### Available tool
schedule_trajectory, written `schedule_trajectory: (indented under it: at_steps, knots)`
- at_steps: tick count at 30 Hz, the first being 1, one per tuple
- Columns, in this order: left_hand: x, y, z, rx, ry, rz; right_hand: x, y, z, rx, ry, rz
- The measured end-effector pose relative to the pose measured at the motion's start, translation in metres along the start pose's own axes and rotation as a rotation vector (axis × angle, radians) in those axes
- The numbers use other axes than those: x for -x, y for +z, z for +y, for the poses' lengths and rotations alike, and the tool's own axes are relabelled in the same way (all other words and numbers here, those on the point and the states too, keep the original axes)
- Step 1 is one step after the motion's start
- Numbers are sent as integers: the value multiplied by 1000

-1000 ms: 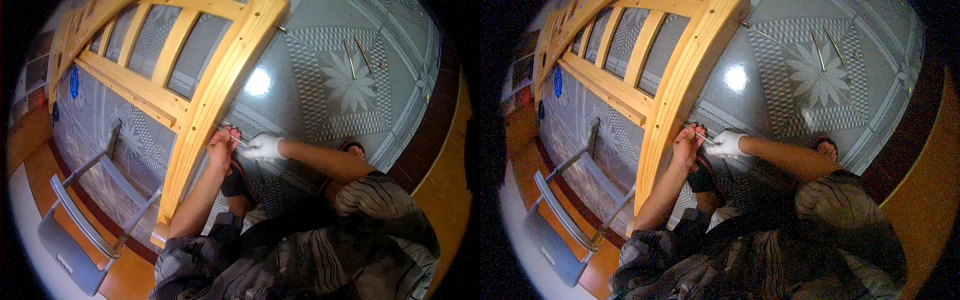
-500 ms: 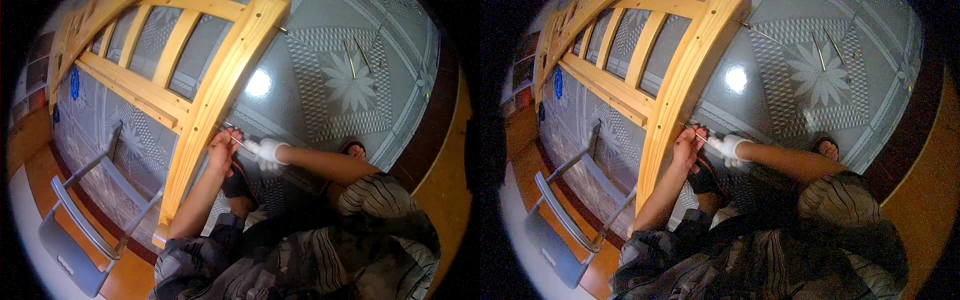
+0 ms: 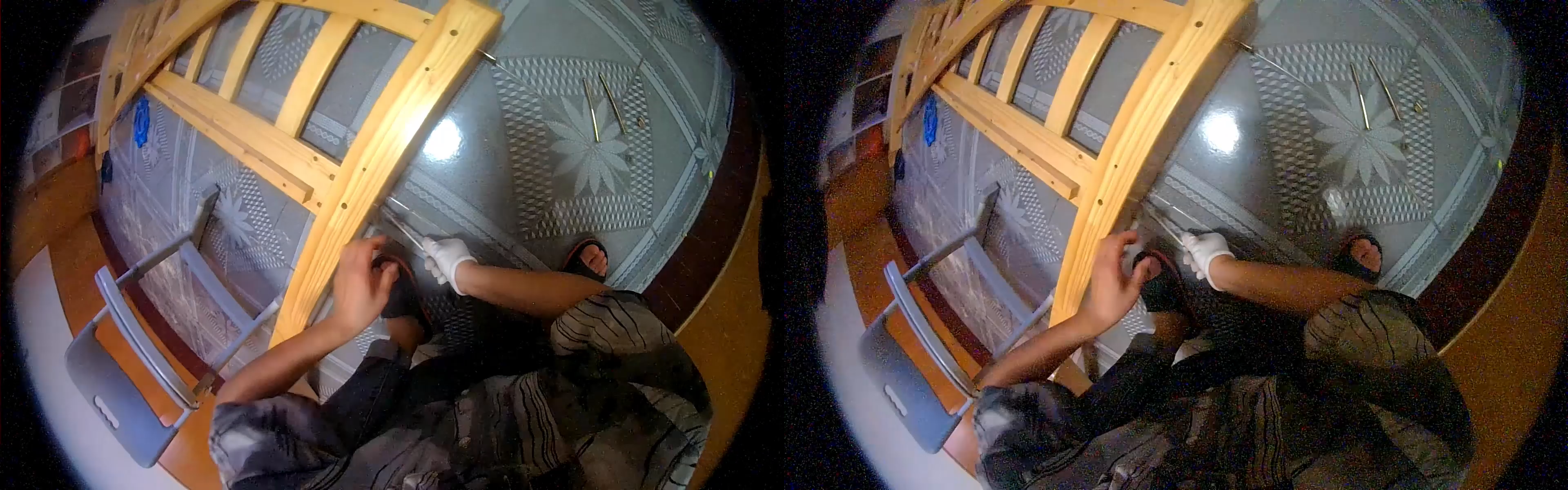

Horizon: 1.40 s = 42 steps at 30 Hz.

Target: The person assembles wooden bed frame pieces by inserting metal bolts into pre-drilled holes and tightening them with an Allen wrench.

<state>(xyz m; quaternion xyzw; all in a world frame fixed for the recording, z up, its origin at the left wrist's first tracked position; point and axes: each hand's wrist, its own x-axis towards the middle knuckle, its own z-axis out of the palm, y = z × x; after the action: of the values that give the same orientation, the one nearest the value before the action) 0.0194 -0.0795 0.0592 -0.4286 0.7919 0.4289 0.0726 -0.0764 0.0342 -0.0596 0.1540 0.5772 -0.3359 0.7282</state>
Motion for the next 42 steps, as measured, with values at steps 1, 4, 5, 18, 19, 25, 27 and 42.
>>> schedule_trajectory:
  at_steps: [1, 4, 5, 18, 19, 25, 27, 42]
  knots:
    - [8, -16, 3, -482, 382, 72, 1, 0, -1, 26, 8, 31]
    - [18, -44, -5, -731, 237, 256, 0, -4, -4, 50, 15, 1]
    - [15, -48, -18, -737, 244, 262, -1, -4, -4, 77, 29, -6]
    - [-8, -49, -60, -489, -203, 28, 3, -5, 2, 48, -76, -7]
    - [-9, -50, -61, -500, -189, 21, 3, -5, 1, 17, -78, -7]
    - [-8, -57, -49, -548, -200, -14, 3, -13, 0, -23, -56, -7]
    - [-7, -58, -47, -575, -199, -15, 7, -13, 0, 6, -60, -13]
    - [-1, -77, -30, -476, -132, 41, 5, -95, -67, 928, -684, 425]
